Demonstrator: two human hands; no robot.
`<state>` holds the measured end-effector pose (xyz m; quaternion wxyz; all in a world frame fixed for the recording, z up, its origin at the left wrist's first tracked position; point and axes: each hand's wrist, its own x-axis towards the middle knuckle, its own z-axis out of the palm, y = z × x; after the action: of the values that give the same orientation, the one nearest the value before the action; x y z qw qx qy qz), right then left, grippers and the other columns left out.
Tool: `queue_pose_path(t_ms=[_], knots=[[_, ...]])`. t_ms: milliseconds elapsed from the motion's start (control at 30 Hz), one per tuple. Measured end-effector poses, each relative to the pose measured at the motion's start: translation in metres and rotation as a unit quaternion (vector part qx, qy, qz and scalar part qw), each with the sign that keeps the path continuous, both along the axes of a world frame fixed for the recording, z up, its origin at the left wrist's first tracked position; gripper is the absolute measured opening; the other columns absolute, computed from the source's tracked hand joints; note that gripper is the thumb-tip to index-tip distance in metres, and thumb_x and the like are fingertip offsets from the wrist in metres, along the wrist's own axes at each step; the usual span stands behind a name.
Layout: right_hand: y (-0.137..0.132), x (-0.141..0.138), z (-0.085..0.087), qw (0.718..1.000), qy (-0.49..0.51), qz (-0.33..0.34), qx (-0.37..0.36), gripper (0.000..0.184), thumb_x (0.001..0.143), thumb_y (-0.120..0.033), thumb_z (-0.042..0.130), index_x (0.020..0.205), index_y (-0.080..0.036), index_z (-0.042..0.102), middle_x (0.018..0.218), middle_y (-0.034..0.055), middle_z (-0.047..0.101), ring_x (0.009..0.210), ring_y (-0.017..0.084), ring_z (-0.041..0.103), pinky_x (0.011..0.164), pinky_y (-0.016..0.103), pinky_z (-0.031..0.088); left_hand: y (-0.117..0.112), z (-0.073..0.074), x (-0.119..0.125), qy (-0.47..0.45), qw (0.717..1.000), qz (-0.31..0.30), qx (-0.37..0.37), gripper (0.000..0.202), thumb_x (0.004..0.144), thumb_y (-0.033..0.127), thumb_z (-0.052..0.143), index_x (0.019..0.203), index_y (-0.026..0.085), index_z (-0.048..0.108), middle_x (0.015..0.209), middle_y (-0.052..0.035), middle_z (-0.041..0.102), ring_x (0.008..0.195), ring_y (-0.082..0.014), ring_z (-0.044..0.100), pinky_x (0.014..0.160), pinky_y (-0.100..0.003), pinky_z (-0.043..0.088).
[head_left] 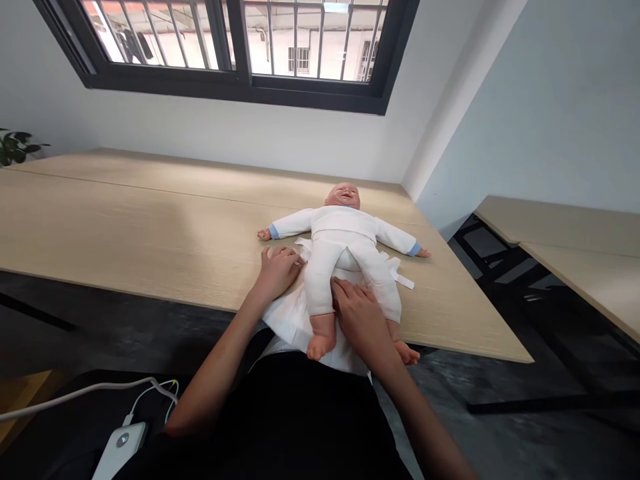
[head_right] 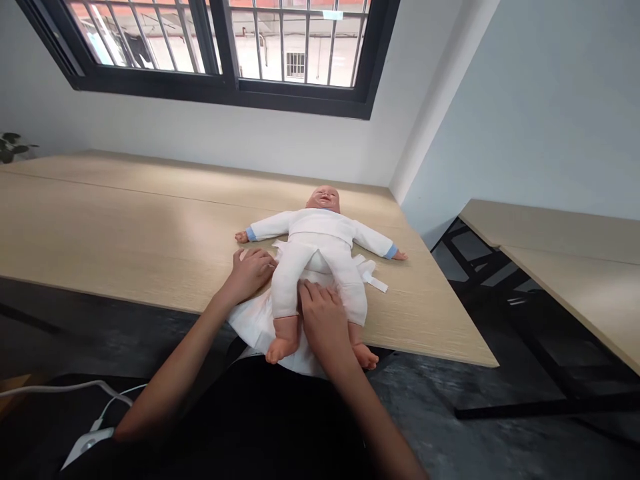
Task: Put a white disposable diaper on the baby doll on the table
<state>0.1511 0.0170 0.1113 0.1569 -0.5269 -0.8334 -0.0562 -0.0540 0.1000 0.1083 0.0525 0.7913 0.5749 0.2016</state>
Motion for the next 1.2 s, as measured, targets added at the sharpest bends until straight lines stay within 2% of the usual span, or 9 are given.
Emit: queue_pose_path(t_ms=[233,367,467,567,667,800,900,1000,1200], knots=[[0.000,0.018,0.018,0.998,-0.040,0.006,-0.040,0.042,0.096,-0.001,0.044,0.130,-0.016,0.064,0.134,0.0080,0.064,0.115,0.026,0.064,0.099,0.041,0.051,-0.003,0.010,-0.010,0.013,0.998,0.062,0.002,0.029,0.101,0.031,0.044,0.102,0.017,0.069,0.135,-0.0155,0.061,0.137,-0.0356,0.042,0.116,-0.068,0.017],[0.000,0.026,0.013,0.997,-0.065,0.024,0.028,0.044,0.093,0.001,0.046,0.130,-0.012,0.065,0.131,0.0119,0.066,0.118,0.028,0.062,0.107,0.045,0.047,-0.036,0.020,0.011,-0.164,0.984,0.066,-0.039,0.039,0.102,0.046,0.038,0.111,0.017,0.062,0.118,-0.0139,0.068,0.118,-0.0316,0.058,0.108,-0.055,0.039],[-0.012,0.027,0.003,0.990,-0.066,0.048,0.114,0.042,0.091,0.000,0.045,0.127,-0.006,0.066,0.133,0.0163,0.064,0.121,0.032,0.060,0.110,0.049,0.044,-0.068,0.023,0.039,-0.263,0.960,0.040,-0.085,0.068,0.089,0.060,0.060,0.137,0.015,0.043,0.121,-0.0167,0.065,0.113,-0.0340,0.062,0.101,-0.052,0.047],[-0.032,0.021,-0.011,0.982,-0.035,0.061,0.174,0.039,0.095,-0.004,0.036,0.115,-0.003,0.070,0.122,0.0179,0.069,0.114,0.029,0.063,0.105,0.045,0.047,-0.086,0.021,0.059,-0.294,0.951,-0.010,-0.092,0.087,0.081,0.052,0.071,0.147,0.017,0.027,0.148,-0.0206,0.045,0.133,-0.0376,0.051,0.109,-0.052,0.044],[-0.053,0.012,-0.026,0.977,-0.009,0.081,0.195,0.043,0.102,-0.011,0.030,0.119,-0.001,0.068,0.120,0.0170,0.070,0.116,0.027,0.062,0.102,0.040,0.048,-0.084,0.018,0.057,-0.335,0.938,-0.032,-0.090,0.081,0.082,0.031,0.065,0.149,0.017,0.021,0.157,-0.0206,0.028,0.143,-0.0352,0.041,0.115,-0.049,0.039],[-0.068,-0.002,-0.039,0.981,-0.014,0.119,0.152,0.065,0.103,-0.055,0.046,0.143,-0.004,0.052,0.149,0.0167,0.051,0.138,0.034,0.045,0.109,0.047,0.043,-0.067,0.017,0.031,-0.422,0.896,-0.064,-0.126,0.074,0.077,0.021,0.061,0.144,0.020,0.030,0.150,-0.0142,0.040,0.137,-0.0283,0.047,0.117,-0.043,0.038],[-0.069,-0.005,-0.040,0.977,-0.010,0.129,0.172,0.048,0.102,-0.034,0.053,0.141,-0.007,0.053,0.148,0.0152,0.053,0.136,0.033,0.047,0.109,0.046,0.042,-0.059,0.019,0.013,-0.449,0.876,-0.076,-0.161,0.069,0.078,0.026,0.065,0.141,0.022,0.038,0.143,-0.0103,0.051,0.127,-0.0256,0.055,0.111,-0.040,0.044],[-0.063,-0.001,-0.022,0.964,0.030,0.172,0.199,0.030,0.101,-0.007,0.040,0.117,-0.007,0.065,0.122,0.0123,0.069,0.115,0.024,0.060,0.102,0.037,0.045,-0.057,0.021,0.004,-0.446,0.874,-0.080,-0.174,0.069,0.078,0.029,0.068,0.141,0.022,0.041,0.142,-0.0100,0.054,0.129,-0.0264,0.054,0.110,-0.039,0.045],[-0.023,0.013,0.055,0.959,0.059,0.189,0.205,0.028,0.103,-0.009,0.038,0.104,-0.012,0.066,0.096,0.0071,0.070,0.090,0.020,0.062,0.092,0.034,0.043,-0.056,0.019,0.001,-0.442,0.873,-0.101,-0.177,0.067,0.076,0.034,0.069,0.139,0.019,0.049,0.144,-0.0115,0.054,0.130,-0.0293,0.053,0.111,-0.041,0.042]])
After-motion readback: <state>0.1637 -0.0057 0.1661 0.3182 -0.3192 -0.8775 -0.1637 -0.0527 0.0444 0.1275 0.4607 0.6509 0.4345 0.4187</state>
